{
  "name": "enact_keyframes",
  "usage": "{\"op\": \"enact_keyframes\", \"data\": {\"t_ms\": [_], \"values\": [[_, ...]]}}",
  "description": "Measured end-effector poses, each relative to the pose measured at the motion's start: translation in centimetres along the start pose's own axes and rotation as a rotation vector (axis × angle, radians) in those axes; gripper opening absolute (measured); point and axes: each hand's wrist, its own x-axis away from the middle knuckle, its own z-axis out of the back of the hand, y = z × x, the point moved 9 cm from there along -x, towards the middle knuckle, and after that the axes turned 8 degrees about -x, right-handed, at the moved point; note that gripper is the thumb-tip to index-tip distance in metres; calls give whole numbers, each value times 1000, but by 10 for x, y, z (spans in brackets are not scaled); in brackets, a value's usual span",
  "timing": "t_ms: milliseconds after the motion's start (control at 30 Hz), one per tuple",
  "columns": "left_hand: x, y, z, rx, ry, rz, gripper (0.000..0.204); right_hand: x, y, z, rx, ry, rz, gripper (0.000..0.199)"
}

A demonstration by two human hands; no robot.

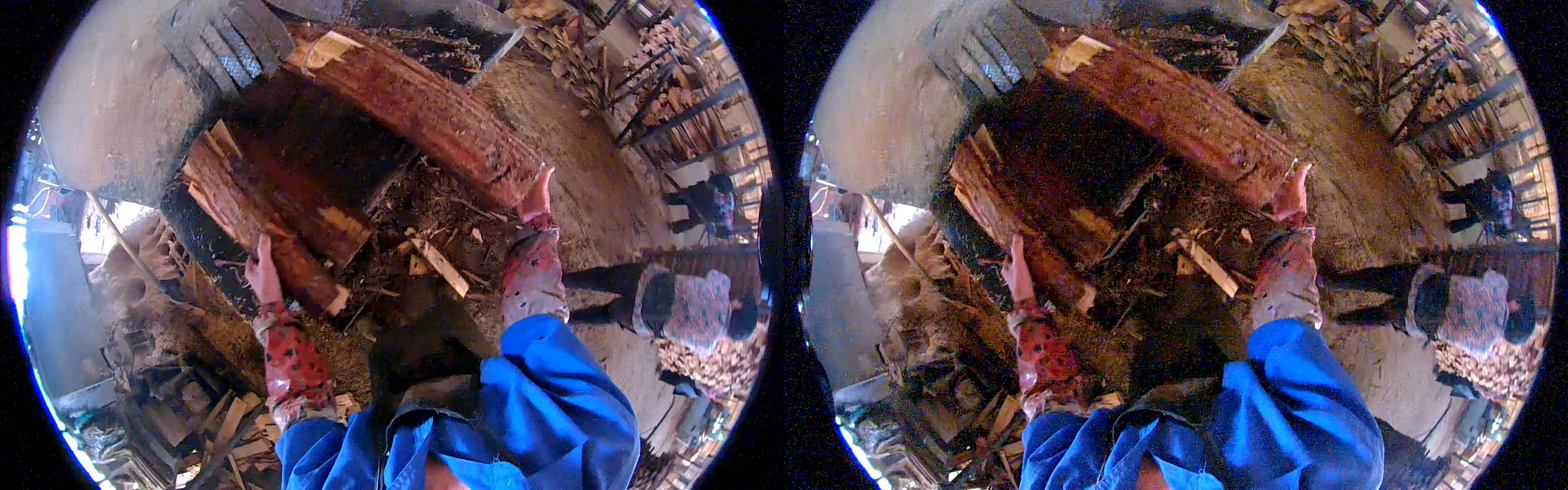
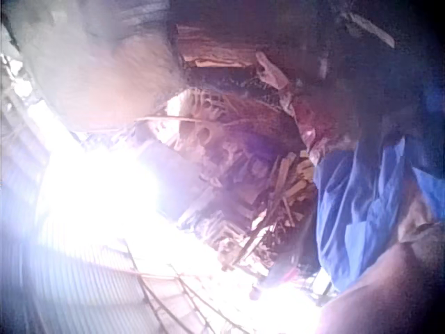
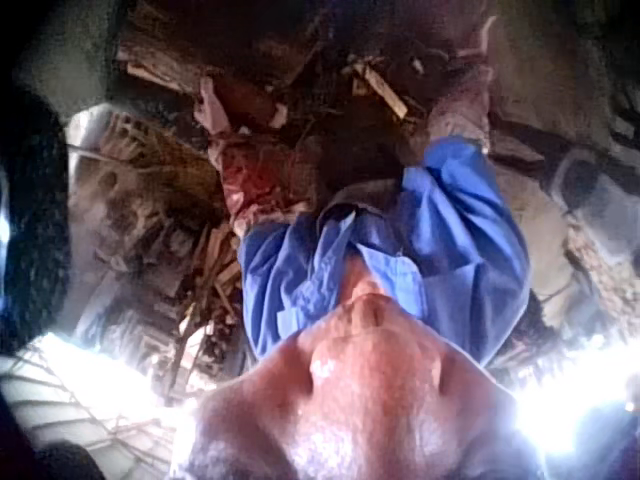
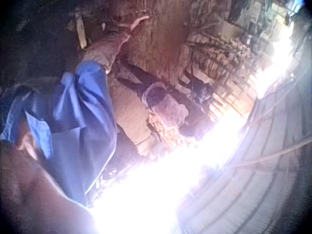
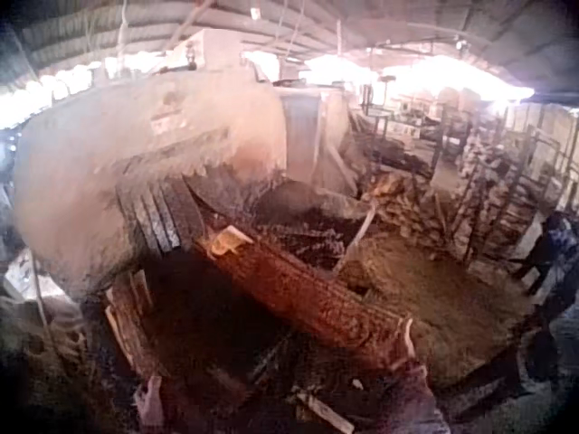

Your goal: The person picks up split wooden planks from a pile and stacks them onto a metal cart. The person repeatedly lifts the wood with both hands and places it in a neat arrangement on the cart, working in a wood processing area.

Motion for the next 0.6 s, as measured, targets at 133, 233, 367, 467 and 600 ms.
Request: {"op": "enact_keyframes", "data": {"t_ms": [133, 233, 367, 467, 600], "values": [[-11, 15, 24, -300, 17, -141, 70, -14, 6, -12, 68, 82, -168, 93], [55, 102, 30, -908, 293, -361, 71, -8, 7, -8, 73, -113, -219, 85], [135, 160, -117, -228, -149, -460, 60, 21, 2, 15, 135, -88, -322, 77], [163, 186, -230, 307, -289, -266, 70, 38, 14, 20, 105, -86, -324, 74], [180, 225, -262, -517, -28, -313, 106, 67, 13, 34, 295, -157, -159, 77]]}}
